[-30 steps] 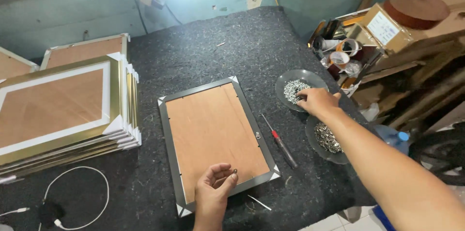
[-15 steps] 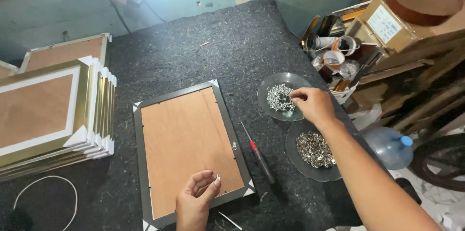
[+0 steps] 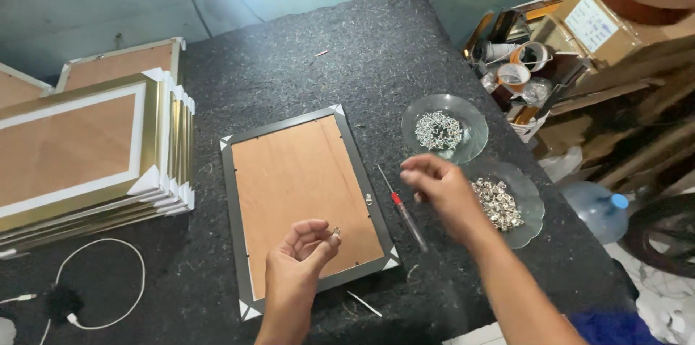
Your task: Assembling a picture frame by placing the backing and securing it with metal fasteners.
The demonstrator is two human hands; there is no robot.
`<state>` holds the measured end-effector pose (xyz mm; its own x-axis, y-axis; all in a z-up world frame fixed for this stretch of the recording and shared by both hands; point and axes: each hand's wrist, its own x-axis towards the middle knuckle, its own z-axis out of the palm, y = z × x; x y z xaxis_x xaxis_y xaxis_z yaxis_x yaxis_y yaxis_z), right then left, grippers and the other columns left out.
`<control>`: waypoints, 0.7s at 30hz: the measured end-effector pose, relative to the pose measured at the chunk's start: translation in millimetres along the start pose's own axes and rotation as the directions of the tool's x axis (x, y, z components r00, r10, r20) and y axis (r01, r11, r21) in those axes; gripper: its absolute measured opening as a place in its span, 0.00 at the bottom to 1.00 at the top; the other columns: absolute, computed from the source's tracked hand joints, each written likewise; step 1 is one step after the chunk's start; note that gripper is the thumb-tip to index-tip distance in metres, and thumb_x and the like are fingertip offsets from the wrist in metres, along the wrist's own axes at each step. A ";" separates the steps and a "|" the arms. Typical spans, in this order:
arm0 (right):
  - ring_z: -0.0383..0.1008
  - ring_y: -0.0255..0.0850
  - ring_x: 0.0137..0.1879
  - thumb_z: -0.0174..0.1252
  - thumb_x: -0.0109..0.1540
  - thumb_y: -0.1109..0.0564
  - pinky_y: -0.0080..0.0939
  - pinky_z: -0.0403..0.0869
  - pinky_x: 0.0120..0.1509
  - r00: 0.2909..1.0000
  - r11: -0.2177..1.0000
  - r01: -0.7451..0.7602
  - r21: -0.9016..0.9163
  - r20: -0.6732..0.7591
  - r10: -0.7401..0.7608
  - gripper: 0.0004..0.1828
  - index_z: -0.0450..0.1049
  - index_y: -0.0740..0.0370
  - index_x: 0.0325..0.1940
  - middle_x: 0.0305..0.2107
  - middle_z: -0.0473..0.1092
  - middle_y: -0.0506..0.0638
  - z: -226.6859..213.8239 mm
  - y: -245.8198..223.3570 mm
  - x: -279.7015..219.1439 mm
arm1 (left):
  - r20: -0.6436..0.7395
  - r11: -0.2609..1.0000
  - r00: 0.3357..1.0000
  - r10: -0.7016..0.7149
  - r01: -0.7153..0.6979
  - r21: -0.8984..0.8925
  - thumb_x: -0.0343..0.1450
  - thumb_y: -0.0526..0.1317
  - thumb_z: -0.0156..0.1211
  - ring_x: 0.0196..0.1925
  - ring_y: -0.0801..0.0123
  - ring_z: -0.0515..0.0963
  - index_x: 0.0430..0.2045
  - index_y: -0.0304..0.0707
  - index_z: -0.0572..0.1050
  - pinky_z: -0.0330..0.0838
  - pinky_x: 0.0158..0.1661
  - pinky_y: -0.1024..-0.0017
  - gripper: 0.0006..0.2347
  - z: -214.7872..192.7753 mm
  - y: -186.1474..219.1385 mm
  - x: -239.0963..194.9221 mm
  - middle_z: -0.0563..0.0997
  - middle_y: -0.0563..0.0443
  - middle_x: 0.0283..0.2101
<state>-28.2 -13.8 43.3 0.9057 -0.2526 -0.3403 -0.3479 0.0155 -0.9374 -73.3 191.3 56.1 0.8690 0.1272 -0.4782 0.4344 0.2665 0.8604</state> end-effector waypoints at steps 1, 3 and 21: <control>0.61 0.33 0.24 0.53 0.53 0.65 0.28 0.64 0.28 0.992 0.993 -0.022 0.114 0.126 0.008 0.09 0.73 0.66 0.38 0.23 0.67 0.51 14.8 5.7 -13.0 | -0.004 1.000 1.000 -0.004 0.004 0.002 0.57 0.25 0.59 0.29 0.67 0.75 0.27 0.27 0.73 0.69 0.36 0.75 0.08 -5.4 4.8 -1.8 0.76 0.43 0.25; 0.57 0.34 0.21 0.52 0.52 0.67 0.28 0.59 0.25 0.987 0.970 -0.078 0.232 0.158 0.041 0.10 0.73 0.69 0.36 0.24 0.68 0.53 44.3 16.6 -32.3 | 0.003 0.999 1.000 0.021 -0.022 0.041 0.57 0.26 0.60 0.30 0.69 0.75 0.27 0.28 0.73 0.69 0.36 0.76 0.08 -16.0 17.7 -7.5 0.76 0.44 0.24; 0.56 0.34 0.23 0.51 0.54 0.67 0.32 0.55 0.25 0.949 0.916 -0.111 0.385 0.316 -0.018 0.06 0.70 0.68 0.34 0.25 0.67 0.55 168.1 16.3 -109.7 | 0.184 0.969 0.952 0.245 -0.232 -0.089 0.57 0.27 0.60 0.27 0.72 0.78 0.29 0.30 0.73 0.69 0.31 0.80 0.09 -122.1 36.1 2.2 0.78 0.46 0.24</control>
<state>-92.5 176.8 53.0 0.9419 0.0655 -0.3294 -0.3260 0.4145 -0.8497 -84.6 317.9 64.6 0.9772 0.0109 -0.2120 0.1980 0.3136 0.9287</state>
